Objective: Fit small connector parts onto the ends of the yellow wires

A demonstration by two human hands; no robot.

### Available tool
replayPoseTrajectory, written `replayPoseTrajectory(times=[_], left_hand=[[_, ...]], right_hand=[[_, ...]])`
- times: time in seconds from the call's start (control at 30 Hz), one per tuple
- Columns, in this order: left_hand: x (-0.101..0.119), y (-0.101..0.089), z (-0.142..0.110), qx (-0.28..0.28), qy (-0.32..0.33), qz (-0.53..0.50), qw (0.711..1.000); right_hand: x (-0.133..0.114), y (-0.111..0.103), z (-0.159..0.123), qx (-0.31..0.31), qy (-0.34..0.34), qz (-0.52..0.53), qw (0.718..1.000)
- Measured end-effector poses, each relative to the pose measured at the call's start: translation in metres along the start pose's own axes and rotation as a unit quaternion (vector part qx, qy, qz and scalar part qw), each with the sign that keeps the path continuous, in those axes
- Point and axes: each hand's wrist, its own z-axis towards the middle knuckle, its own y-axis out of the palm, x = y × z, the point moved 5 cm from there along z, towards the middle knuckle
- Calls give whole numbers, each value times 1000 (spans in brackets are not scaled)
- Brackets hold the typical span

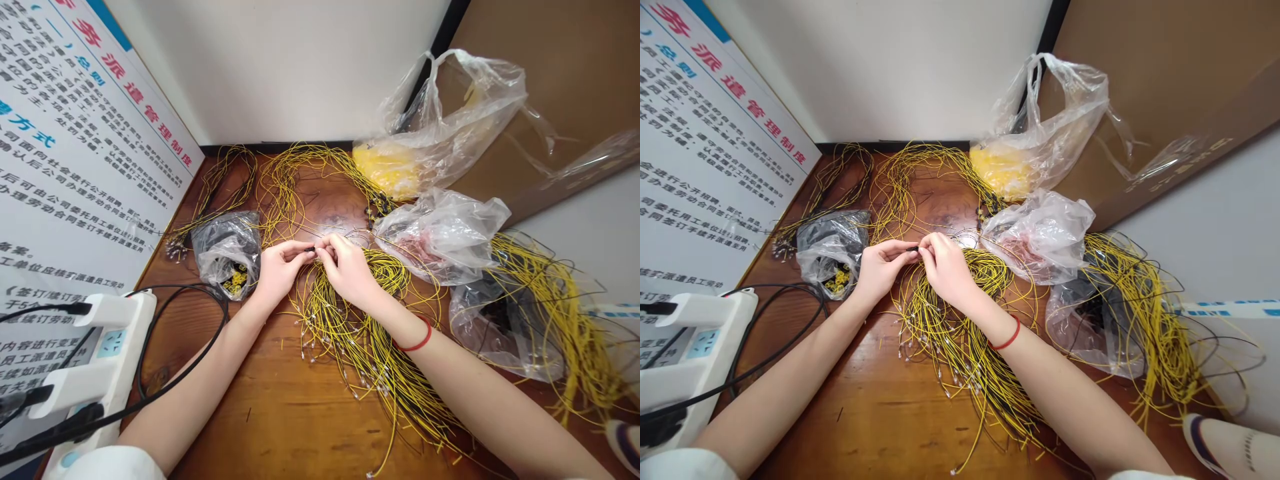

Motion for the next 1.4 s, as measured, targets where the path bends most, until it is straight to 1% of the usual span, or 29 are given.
replayPoseTrajectory(times=[0.17, 0.4, 0.6, 0.7, 0.83, 0.93, 1.13, 1.4], left_hand=[[1, 1, -1, -6, 6, 7, 1000], [2, 1, -2, -1, 32, 41, 999], [1, 2, -1, -19, 25, 66, 997], [1, 1, -1, -16, 14, 37, 999], [1, -2, 0, -5, -3, -3, 1000], [2, -4, 2, -10, -11, -16, 1000], [4, -5, 3, -17, -21, -34, 999], [5, -4, 3, -22, -20, -40, 999]], right_hand=[[0, 1, 0, 0, 3, -9, 1000], [2, 3, 0, 6, 19, -16, 1000], [2, 2, 0, 3, 24, 1, 1000], [2, -2, 0, 22, 37, 20, 999], [3, -6, -2, 48, 58, 72, 995], [4, -7, -3, 59, 70, 104, 990], [0, -4, -4, 47, 47, 92, 994], [-4, -2, -5, 51, -12, 36, 998]])
